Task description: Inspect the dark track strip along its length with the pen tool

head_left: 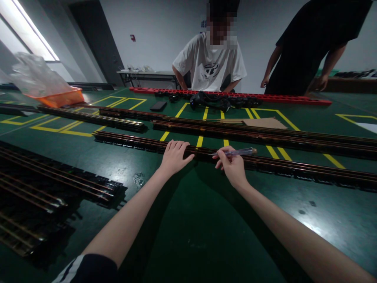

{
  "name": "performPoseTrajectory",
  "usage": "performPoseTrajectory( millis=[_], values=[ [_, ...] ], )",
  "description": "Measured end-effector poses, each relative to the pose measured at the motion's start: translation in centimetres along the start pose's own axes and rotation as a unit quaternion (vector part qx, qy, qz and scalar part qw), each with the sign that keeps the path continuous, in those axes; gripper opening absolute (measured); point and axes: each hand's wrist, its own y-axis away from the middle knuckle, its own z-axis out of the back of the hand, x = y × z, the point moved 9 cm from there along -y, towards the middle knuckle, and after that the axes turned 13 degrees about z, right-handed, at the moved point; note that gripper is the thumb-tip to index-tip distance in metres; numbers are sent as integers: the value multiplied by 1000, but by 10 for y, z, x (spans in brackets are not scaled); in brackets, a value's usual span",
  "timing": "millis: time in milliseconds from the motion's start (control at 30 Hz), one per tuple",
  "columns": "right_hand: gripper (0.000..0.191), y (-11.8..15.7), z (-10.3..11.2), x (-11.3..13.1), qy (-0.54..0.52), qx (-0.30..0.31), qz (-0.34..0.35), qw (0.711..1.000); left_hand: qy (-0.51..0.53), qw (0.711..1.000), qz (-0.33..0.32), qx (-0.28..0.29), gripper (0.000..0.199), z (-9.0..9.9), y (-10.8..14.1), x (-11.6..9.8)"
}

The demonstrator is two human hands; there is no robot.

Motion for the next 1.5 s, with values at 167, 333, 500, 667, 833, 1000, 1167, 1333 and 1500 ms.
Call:
performPoseTrajectory(
  millis=[167,333,500,667,833,1000,1167,1333,1500],
  values=[
    [16,0,0,-3,-14,-9,-7,1000,-12,1000,1,-17,47,-2,0,1],
    [17,0,-1,-2,-27,-4,-8,1000,-16,1000,0,-22,44,-2,0,0],
    [17,-1,1,-1,-23,-12,-10,1000,-16,1000,1,-19,43,0,1,-2],
    [16,0,1,-1,-11,-16,-9,1000,-13,1000,7,-17,41,1,2,-2],
    [18,1,1,3,-12,-16,0,1000,-11,1000,11,-19,41,2,2,-1],
    [19,1,1,4,3,-16,9,1000,-14,1000,1,-27,38,4,3,-3],
    [17,1,2,1,10,-21,8,1000,-13,999,-6,-38,36,6,4,-3],
    [17,1,5,3,16,-30,10,999,-15,999,-7,-41,35,6,5,-4],
    [17,2,7,4,16,-40,14,999,-16,999,-5,-34,36,7,5,-4]
  ],
)
